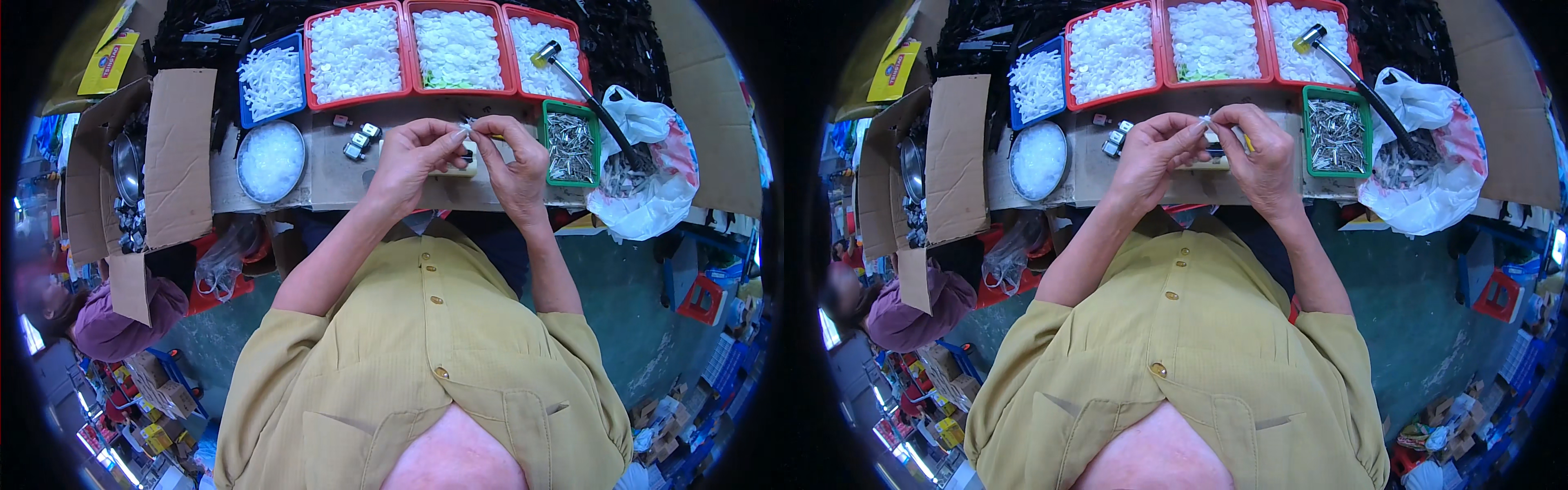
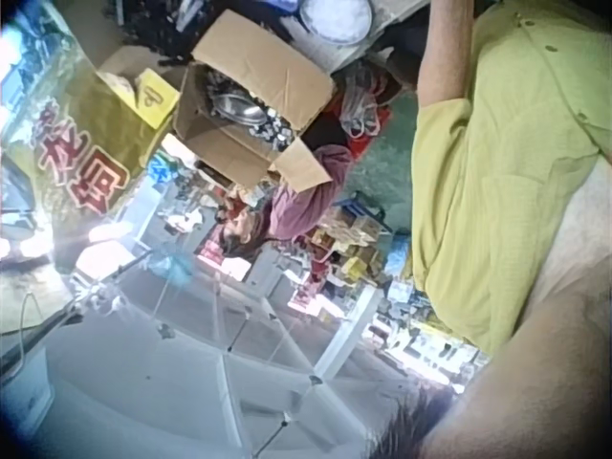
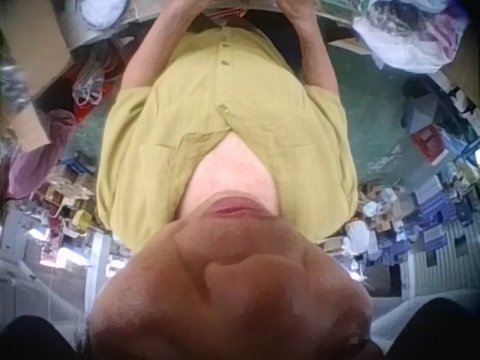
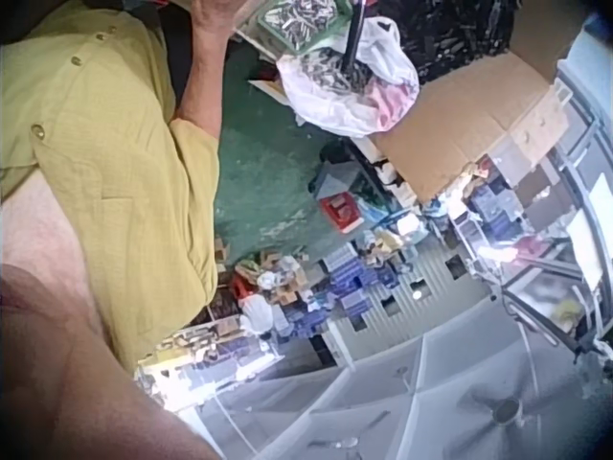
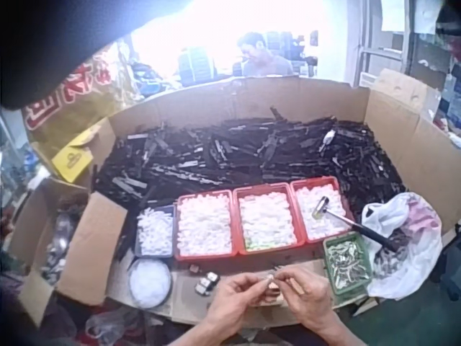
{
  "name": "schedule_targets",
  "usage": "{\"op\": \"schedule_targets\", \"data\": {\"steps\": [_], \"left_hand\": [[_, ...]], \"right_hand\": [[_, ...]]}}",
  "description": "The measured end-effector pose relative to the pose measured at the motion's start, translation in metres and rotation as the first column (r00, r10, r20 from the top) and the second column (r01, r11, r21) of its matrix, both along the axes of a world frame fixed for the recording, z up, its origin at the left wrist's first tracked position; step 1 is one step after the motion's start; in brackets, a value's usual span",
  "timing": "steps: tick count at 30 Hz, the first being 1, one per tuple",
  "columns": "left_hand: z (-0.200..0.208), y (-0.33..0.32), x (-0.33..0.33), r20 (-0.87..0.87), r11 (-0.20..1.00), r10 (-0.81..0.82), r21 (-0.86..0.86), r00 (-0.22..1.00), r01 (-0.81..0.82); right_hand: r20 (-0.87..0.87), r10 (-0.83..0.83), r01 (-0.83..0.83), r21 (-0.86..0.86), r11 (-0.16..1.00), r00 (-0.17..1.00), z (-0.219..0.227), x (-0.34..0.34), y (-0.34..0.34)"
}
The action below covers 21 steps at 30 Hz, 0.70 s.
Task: The person assembles small lock mechanisms at a workbench. They place a metal pin into a lock body, insert a white plastic component, and strike the assembly with a hammer to secure it. The person repeats this process for multiple units, using pliers to adjust components and placing finished locks on the table.
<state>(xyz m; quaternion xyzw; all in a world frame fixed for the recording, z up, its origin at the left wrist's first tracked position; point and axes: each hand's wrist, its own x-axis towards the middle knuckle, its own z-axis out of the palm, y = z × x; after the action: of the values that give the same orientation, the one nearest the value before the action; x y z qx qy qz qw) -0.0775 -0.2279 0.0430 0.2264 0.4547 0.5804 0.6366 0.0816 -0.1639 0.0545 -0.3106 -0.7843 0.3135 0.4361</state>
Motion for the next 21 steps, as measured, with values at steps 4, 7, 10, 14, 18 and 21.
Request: {"op": "schedule_targets", "data": {"steps": [4, 7, 10, 14, 18, 21], "left_hand": [[-0.004, -0.025, -0.01, -0.486, 0.983, 0.151, 0.17, 0.861, -0.076], [-0.011, -0.043, -0.016, -0.814, 0.938, 0.312, 0.347, 0.49, -0.022], [-0.022, -0.054, -0.022, -0.89, 0.868, 0.446, 0.455, 0.091, 0.197], [-0.034, -0.059, -0.023, -0.884, 0.864, 0.454, 0.406, -0.113, 0.297], [-0.041, -0.058, -0.025, -0.857, 0.849, 0.481, 0.402, -0.183, 0.344], [-0.045, -0.056, -0.027, -0.846, 0.838, 0.487, 0.382, -0.218, 0.391]], "right_hand": [[0.108, 0.098, -0.103, 0.044, 0.994, 0.989, -0.006, -0.007, 0.0], [0.179, 0.209, -0.226, 0.078, 0.971, 0.961, -0.019, -0.015, 0.001], [0.278, 0.253, -0.284, 0.077, 0.956, 0.927, -0.03, -0.021, 0.001], [0.358, 0.285, -0.323, 0.051, 0.945, 0.889, -0.037, -0.026, 0.003], [0.414, 0.277, -0.327, 0.053, 0.944, 0.867, -0.036, -0.029, 0.002], [0.429, 0.277, -0.327, 0.048, 0.944, 0.86, -0.034, -0.029, 0.002]]}}
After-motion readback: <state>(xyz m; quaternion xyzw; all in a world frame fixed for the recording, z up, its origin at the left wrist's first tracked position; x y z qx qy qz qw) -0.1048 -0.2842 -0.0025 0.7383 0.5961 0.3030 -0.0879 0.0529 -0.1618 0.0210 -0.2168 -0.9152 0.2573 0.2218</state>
